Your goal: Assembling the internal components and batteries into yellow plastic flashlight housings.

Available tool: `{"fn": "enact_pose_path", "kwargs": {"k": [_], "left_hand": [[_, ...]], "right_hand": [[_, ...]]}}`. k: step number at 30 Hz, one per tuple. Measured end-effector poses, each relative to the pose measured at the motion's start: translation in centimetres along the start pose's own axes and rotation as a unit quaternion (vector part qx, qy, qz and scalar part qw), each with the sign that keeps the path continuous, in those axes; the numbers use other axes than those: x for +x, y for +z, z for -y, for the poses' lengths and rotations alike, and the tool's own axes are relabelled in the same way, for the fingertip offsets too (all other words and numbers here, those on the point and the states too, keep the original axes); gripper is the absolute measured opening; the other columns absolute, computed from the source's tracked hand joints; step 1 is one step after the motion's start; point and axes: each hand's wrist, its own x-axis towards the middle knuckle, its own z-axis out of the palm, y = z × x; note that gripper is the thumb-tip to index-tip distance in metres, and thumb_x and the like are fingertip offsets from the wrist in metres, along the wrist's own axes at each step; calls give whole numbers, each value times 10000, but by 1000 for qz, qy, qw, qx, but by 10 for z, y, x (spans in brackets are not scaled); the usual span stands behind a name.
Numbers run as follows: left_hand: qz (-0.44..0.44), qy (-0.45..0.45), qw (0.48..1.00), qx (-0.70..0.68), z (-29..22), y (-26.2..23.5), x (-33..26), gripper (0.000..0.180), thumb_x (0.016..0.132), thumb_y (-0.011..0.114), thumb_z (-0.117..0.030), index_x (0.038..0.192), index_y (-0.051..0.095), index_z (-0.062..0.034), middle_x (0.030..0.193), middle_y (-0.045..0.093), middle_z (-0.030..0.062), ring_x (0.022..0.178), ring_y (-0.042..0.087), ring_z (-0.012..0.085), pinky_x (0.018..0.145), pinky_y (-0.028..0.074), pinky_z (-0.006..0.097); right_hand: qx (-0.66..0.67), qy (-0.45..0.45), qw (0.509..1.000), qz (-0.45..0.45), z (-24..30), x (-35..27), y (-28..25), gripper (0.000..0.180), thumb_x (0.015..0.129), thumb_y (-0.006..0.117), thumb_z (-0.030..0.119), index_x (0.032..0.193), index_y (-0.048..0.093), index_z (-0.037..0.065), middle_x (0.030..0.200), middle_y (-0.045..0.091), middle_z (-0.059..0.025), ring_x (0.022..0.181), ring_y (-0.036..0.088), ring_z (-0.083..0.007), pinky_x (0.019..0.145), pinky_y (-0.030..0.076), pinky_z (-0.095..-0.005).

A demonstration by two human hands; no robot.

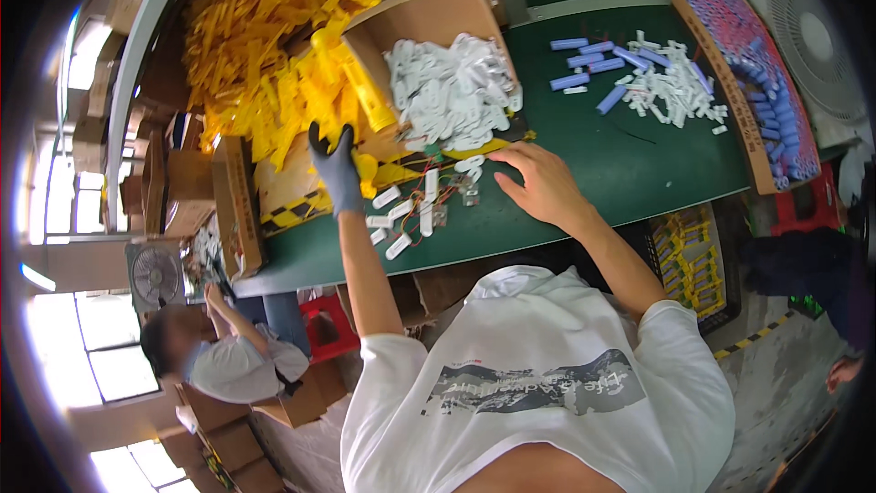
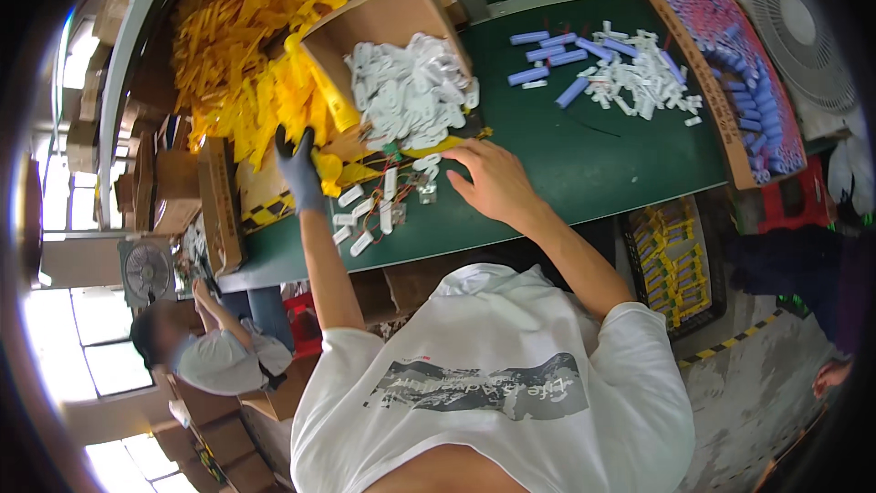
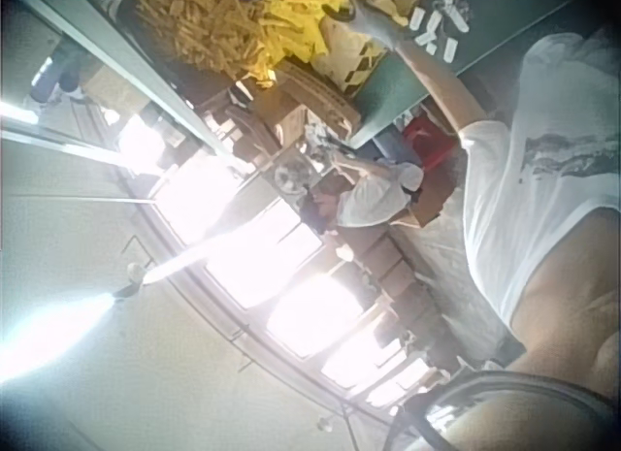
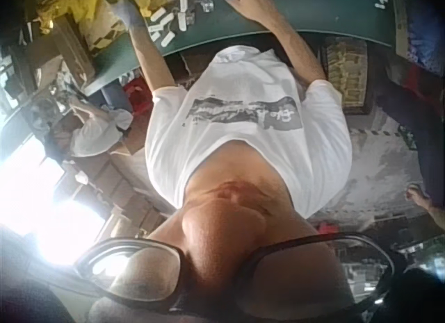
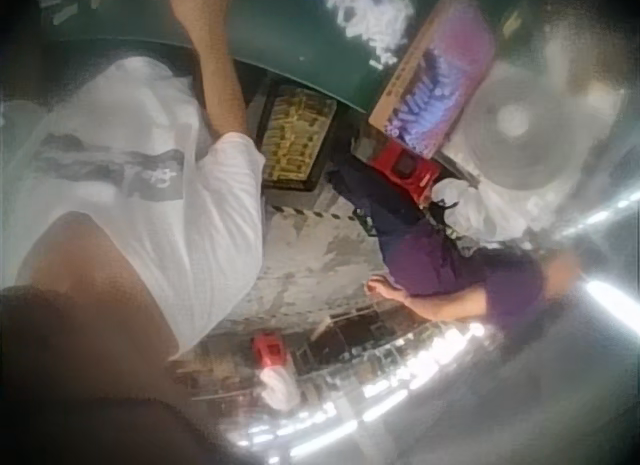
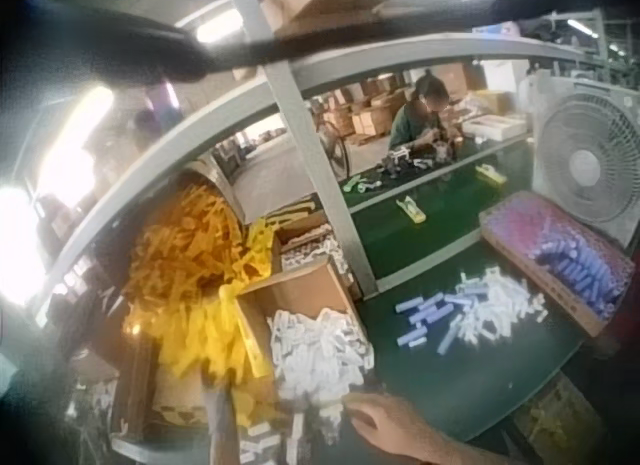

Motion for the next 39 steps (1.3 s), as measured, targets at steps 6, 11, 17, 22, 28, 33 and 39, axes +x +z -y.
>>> {"fn": "enact_pose_path", "kwargs": {"k": [6, 11, 17, 22, 28, 33, 39], "left_hand": [[111, -291, 854, -417, -57, -14, -103, 470, 962, 478, -416, 1207, 527, -17, 865, 612, 121, 665, 578, 196, 604, 484, 302], [165, -434, 767, -442, -50, 7, -196, 416, 955, 490, -382, 1162, 530, -24, 871, 595, 113, 645, 572, 208, 566, 486, 316], [297, -484, 726, -387, -77, 29, -268, 412, 932, 553, -158, 1320, 416, -134, 1022, 590, 117, 931, 612, 249, 816, 519, 402], [400, -508, 706, -288, -102, 39, -272, 489, 932, 602, -164, 1366, 387, -93, 1071, 572, 60, 940, 598, 180, 814, 507, 332], [359, -433, 778, -281, -78, 46, -270, 417, 934, 610, -164, 1308, 451, -73, 1095, 575, 42, 965, 592, 143, 857, 492, 307], [346, -478, 759, -274, -77, 38, -255, 378, 956, 554, -256, 1283, 456, -92, 1033, 599, 76, 921, 603, 175, 794, 507, 320], [212, -529, 647, -506, -75, 19, -271, 414, 952, 536, -360, 1277, 470, -111, 1032, 616, 107, 951, 592, 218, 848, 486, 378]], "right_hand": [[-7, 62, 997, -42, -12, 19, -30, 239, 835, 662, 127, 1056, 649, 39, 967, 663, -110, 844, 652, -279, 748, 516, -364], [-54, 90, 991, -87, -31, 25, -53, 213, 839, 619, 119, 1038, 650, 50, 961, 652, -118, 883, 629, -310, 751, 501, -406], [-158, 69, 984, -46, -60, 32, -108, 258, 818, 546, -8, 1039, 653, 73, 1024, 653, -112, 911, 628, -316, 789, 497, -395], [-234, 154, 960, 8, -59, 28, -157, 232, 835, 586, 33, 1056, 655, 53, 936, 675, -133, 813, 650, -290, 724, 505, -372], [-64, 126, 987, 82, -39, 19, -121, 254, 823, 649, 117, 1067, 640, 44, 944, 681, -127, 830, 660, -274, 730, 517, -376], [-87, 82, 987, 111, -25, 37, -70, 272, 826, 651, 152, 1081, 637, 58, 965, 680, -129, 853, 655, -298, 729, 516, -397], [-81, -40, 983, 158, 7, 67, -11, 274, 812, 658, 164, 1068, 646, 68, 998, 668, -114, 879, 655, -290, 763, 515, -387]]}}
